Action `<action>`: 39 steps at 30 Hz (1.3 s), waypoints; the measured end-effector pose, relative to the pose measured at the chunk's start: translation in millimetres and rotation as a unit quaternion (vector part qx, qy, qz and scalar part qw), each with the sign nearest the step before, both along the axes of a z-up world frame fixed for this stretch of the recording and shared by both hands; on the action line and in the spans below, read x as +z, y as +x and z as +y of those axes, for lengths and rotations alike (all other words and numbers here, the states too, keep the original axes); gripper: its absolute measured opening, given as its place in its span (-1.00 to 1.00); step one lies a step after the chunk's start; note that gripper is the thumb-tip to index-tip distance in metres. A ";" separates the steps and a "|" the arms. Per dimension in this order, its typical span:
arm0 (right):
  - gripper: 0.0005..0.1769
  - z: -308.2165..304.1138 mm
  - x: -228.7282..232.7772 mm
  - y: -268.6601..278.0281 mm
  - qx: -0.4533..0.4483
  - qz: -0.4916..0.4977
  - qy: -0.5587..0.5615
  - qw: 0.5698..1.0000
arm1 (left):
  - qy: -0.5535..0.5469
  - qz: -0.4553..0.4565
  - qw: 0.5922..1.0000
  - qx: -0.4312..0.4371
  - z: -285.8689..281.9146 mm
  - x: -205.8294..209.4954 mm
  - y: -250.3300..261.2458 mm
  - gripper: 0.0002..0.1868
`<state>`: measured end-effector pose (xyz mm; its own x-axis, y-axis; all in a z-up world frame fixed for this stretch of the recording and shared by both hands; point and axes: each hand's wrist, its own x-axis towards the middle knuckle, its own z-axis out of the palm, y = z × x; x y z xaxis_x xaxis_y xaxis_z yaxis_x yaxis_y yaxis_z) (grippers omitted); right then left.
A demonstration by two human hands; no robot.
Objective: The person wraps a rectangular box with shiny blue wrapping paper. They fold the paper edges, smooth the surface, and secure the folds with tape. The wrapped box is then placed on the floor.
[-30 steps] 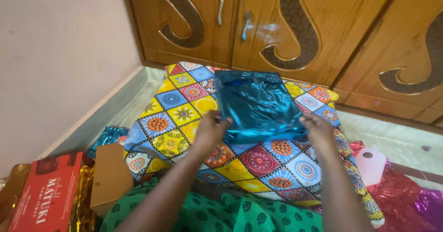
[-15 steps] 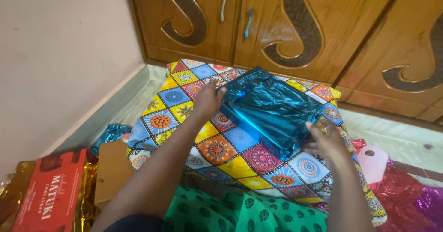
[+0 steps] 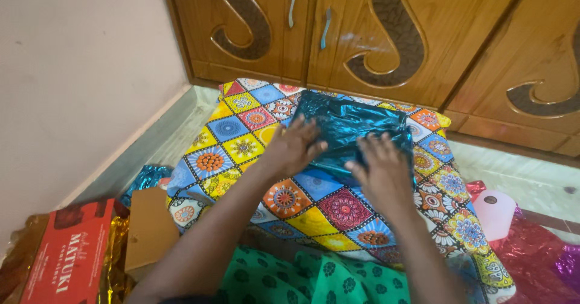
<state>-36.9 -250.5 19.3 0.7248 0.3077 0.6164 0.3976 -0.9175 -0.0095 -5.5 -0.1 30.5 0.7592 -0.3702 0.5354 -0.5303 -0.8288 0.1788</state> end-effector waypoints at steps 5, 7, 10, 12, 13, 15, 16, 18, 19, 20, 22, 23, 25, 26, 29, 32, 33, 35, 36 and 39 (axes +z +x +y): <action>-0.27 8.0 1.0 -9.8 -0.022 0.106 -0.035 0.993 | 0.092 0.026 0.995 -0.005 -3.1 -25.8 -5.3 -0.31; -0.23 8.4 4.8 -12.2 -0.014 0.122 -0.005 0.992 | 0.107 0.028 0.994 0.001 -3.3 -27.0 -8.3 -0.33; -0.18 16.7 12.5 -14.1 -0.025 0.099 -0.036 0.994 | 0.111 0.030 0.993 0.001 0.1 -17.8 -10.1 -0.34; -0.15 14.2 13.4 -18.4 -0.043 0.127 -0.049 0.990 | 0.114 0.040 0.993 0.000 -6.2 -15.0 -10.1 -0.35; -0.14 14.6 12.9 -18.8 -0.045 0.170 -0.035 0.984 | 0.121 0.050 0.991 0.007 -5.9 -14.8 -11.5 -0.35; -0.12 13.8 10.5 -20.1 -0.045 0.204 -0.025 0.978 | 0.129 0.061 0.990 0.018 -7.1 -14.0 -12.9 -0.32; -0.12 12.1 9.4 -19.3 -0.043 0.196 -0.029 0.979 | 0.129 0.063 0.989 0.020 -7.6 -13.7 -13.7 -0.30; -0.14 3.9 7.8 -12.1 -0.010 0.167 0.018 0.986 | 0.121 0.061 0.990 0.023 -7.5 -11.8 -12.8 -0.25; -0.16 -4.1 6.4 -7.1 0.021 0.149 0.070 0.986 | 0.114 0.059 0.991 0.022 -7.5 -11.6 -12.7 -0.23; -0.19 -13.7 3.9 -1.4 0.051 0.129 0.121 0.983 | 0.107 0.056 0.992 0.020 -7.5 -11.4 -11.9 -0.20; -0.28 -40.7 0.9 15.7 -0.020 0.103 0.243 0.964 | 0.116 0.057 0.991 0.029 -8.4 -14.0 -12.4 -0.21; -0.33 -53.8 -0.6 24.4 -0.056 0.089 0.303 0.947 | 0.121 0.056 0.990 0.034 -8.1 -14.1 -12.0 -0.21; -0.23 -74.7 -4.1 38.5 -0.091 0.155 0.333 0.925 | 0.112 0.061 0.991 0.029 -7.9 -13.8 -12.7 -0.23; -0.16 -81.2 -5.5 44.7 -0.108 0.187 0.348 0.912 | 0.107 0.062 0.992 0.027 -8.4 -12.9 -12.3 -0.23; -0.36 -84.1 -9.9 59.1 0.005 0.272 0.448 0.852 | 0.111 0.063 0.991 0.028 -9.0 -12.3 -12.7 -0.25; -0.29 -79.8 -12.9 64.3 0.012 0.203 0.388 0.899 | 0.106 0.057 0.992 0.025 -8.7 -13.3 -13.5 -0.26; -0.26 -78.5 -13.3 65.4 0.003 0.233 0.435 0.870 | 0.107 0.059 0.992 0.025 -8.4 -13.3 -13.7 -0.27; -0.21 -78.6 -13.0 68.4 -0.015 0.288 0.522 0.803 | 0.109 0.062 0.992 0.022 -8.4 -12.6 -13.5 -0.27; -0.16 -80.3 -12.2 70.7 0.004 0.281 0.520 0.807 | 0.110 0.062 0.992 0.022 -9.2 -11.9 -12.5 -0.27; -0.06 -82.2 -14.5 78.1 0.022 0.247 0.472 0.846 | 0.115 0.060 0.991 0.022 -9.9 -11.3 -11.3 -0.26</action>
